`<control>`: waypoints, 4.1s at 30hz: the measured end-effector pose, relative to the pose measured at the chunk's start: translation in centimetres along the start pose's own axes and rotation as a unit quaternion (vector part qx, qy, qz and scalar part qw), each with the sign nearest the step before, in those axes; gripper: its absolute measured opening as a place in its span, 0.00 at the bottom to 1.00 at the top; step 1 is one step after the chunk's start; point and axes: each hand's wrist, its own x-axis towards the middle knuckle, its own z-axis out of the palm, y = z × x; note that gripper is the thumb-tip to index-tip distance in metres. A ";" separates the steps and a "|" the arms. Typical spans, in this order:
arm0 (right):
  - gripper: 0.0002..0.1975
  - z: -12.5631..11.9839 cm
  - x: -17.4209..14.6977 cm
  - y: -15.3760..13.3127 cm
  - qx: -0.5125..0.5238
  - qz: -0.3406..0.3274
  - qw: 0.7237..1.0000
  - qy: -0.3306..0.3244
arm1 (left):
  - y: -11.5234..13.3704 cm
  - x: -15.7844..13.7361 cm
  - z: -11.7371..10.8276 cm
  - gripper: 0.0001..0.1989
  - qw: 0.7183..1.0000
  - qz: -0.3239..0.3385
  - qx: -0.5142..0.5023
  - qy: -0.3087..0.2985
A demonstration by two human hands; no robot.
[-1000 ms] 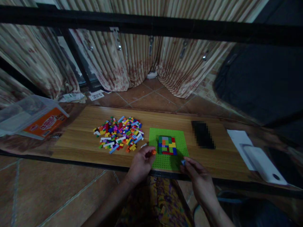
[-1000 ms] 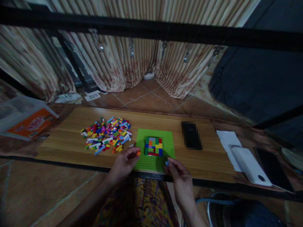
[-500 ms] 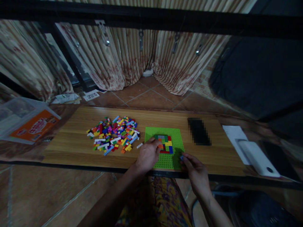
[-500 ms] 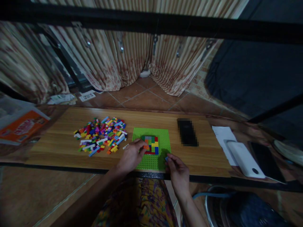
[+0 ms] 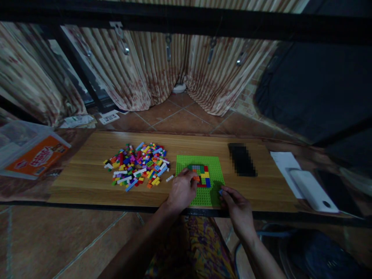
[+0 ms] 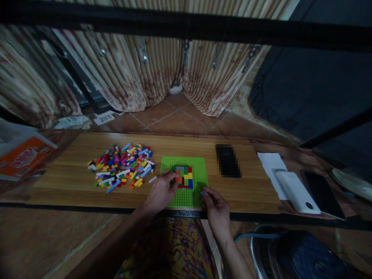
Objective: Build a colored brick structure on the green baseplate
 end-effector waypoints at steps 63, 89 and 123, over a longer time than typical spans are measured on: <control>0.21 3.8 -2.1 -2.0 0.036 -0.065 0.990 -0.120 | 0.1 -5.3 -0.1 0.23 0.989 0.085 0.118 0.042; 0.12 17.7 -4.2 -1.0 -0.461 -0.358 0.787 -0.201 | -9.5 -8.0 -6.7 0.12 0.941 -0.202 -0.172 0.213; 0.15 17.7 -1.8 -1.3 -0.371 -0.446 0.795 -0.177 | -9.6 -6.9 -4.7 0.16 0.947 -0.096 -0.093 0.291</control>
